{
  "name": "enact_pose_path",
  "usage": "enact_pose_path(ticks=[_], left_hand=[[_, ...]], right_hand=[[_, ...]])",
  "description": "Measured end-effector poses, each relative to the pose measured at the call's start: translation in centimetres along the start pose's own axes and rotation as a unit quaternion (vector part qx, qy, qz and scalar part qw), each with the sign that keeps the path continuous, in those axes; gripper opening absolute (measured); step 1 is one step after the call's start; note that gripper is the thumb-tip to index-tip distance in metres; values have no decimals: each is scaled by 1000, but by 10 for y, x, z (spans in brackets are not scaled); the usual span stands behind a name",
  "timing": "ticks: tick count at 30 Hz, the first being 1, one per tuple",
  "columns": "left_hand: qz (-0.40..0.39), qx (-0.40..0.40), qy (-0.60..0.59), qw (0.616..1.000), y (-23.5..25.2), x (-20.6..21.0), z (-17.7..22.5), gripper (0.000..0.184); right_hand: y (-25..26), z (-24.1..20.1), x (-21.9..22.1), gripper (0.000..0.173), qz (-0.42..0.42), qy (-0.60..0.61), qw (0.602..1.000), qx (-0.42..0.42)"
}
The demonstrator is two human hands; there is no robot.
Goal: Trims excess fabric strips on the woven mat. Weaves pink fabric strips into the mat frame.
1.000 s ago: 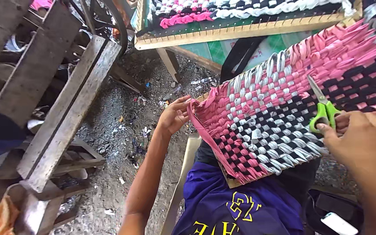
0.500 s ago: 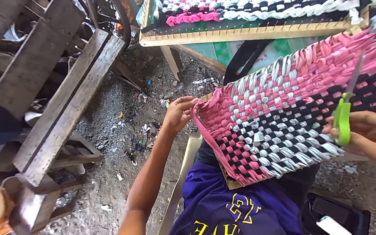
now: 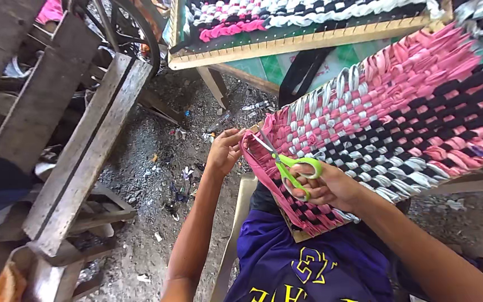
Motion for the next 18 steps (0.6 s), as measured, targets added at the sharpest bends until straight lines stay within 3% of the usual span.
enact_pose_path(ticks=[3,18], left_hand=[[-6,14,1,1000,-2,0,5,14],[-16,64,108,992,-11,0,22,46]], right_hand=[[4,0,2,46,-5,4,1000,22],[37,-16,-10,49,13,-37,996,74]])
Point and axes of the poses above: each hand's wrist, its own y-axis towards the middle knuckle, its own x-axis out of the palm, z = x × y, the point moved 10 cm from there along y, towards the middle knuckle, and after that the axes turned 6 degrees about -y, right-handed, at the moved point
